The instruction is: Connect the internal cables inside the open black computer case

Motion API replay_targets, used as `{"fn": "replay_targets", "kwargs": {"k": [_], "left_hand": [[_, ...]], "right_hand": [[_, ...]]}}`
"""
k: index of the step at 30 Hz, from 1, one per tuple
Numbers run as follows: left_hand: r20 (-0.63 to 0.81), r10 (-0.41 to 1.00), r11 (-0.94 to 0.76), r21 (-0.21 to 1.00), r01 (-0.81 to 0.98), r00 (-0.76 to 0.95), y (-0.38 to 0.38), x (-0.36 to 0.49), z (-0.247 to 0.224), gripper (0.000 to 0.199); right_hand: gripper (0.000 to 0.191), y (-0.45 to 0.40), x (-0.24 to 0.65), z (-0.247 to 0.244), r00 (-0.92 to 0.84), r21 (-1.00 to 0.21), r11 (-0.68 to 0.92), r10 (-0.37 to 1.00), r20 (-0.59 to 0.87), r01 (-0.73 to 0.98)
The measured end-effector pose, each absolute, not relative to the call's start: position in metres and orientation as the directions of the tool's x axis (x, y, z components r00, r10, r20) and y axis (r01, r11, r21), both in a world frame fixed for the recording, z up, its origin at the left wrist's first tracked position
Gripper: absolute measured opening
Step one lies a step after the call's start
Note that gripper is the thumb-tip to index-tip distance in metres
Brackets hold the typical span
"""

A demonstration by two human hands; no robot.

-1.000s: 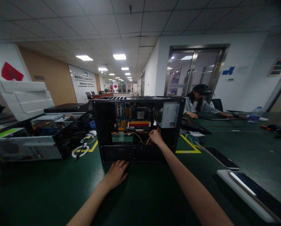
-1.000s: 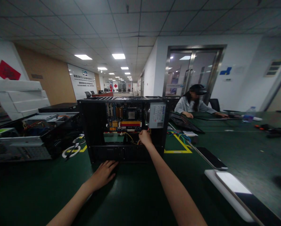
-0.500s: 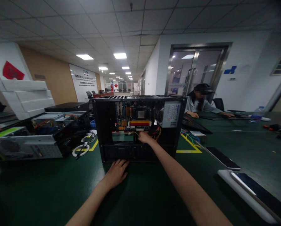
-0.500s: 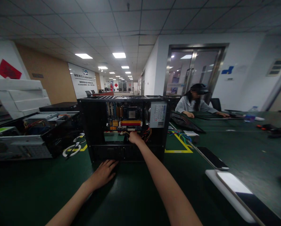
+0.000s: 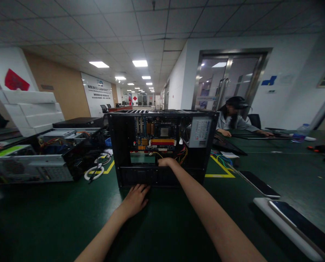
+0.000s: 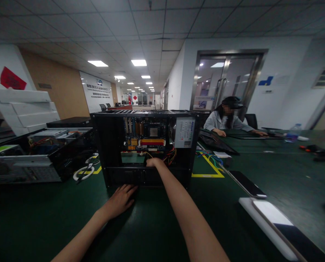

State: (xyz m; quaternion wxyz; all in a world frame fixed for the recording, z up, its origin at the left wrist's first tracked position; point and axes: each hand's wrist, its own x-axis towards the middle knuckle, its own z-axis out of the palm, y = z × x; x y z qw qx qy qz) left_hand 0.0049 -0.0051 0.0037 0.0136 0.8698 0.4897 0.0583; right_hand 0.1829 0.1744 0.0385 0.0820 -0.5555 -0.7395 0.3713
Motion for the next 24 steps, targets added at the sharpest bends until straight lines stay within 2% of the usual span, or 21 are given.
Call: {"fn": "replay_targets", "kwargs": {"k": [3, 4, 7, 11, 14, 17, 20, 24], "left_hand": [[0.089, 0.852, -0.523, 0.087, 0.848, 0.516, -0.005, 0.005, 0.004, 0.048], [0.094, 0.850, -0.526, 0.089, 0.846, 0.519, -0.005, 0.005, 0.004, 0.048], [0.107, 0.845, -0.533, 0.093, 0.841, 0.524, -0.005, 0.004, 0.003, 0.048], [0.098, 0.850, -0.526, 0.090, 0.846, 0.518, -0.005, 0.004, 0.005, 0.047], [0.083, 0.855, -0.518, 0.089, 0.851, 0.512, -0.005, 0.005, 0.005, 0.048], [0.102, 0.854, -0.519, 0.090, 0.850, 0.511, -0.003, 0.003, 0.002, 0.048], [0.114, 0.847, -0.530, 0.095, 0.843, 0.519, -0.002, 0.002, -0.001, 0.048], [0.127, 0.838, -0.542, 0.090, 0.836, 0.530, -0.001, 0.001, -0.002, 0.048]], "right_hand": [[0.021, 0.175, 0.183, 0.038, -0.425, -0.374, 0.265, 0.782, -0.456, 0.889], [0.023, 0.175, 0.183, 0.038, -0.431, -0.346, 0.286, 0.764, -0.480, 0.893], [0.024, 0.176, 0.183, 0.037, -0.431, -0.344, 0.285, 0.752, -0.498, 0.895], [0.020, 0.174, 0.185, 0.038, -0.432, -0.336, 0.307, 0.803, -0.410, 0.890], [0.014, 0.167, 0.185, 0.042, -0.429, -0.414, 0.298, 0.861, -0.273, 0.860], [0.004, 0.159, 0.184, 0.047, -0.368, -0.543, 0.232, 0.916, -0.156, 0.807], [0.004, 0.152, 0.183, 0.052, -0.216, -0.713, 0.016, 0.958, -0.191, 0.701], [0.007, 0.149, 0.189, 0.058, -0.010, -0.884, -0.250, 0.961, -0.277, 0.395]]}}
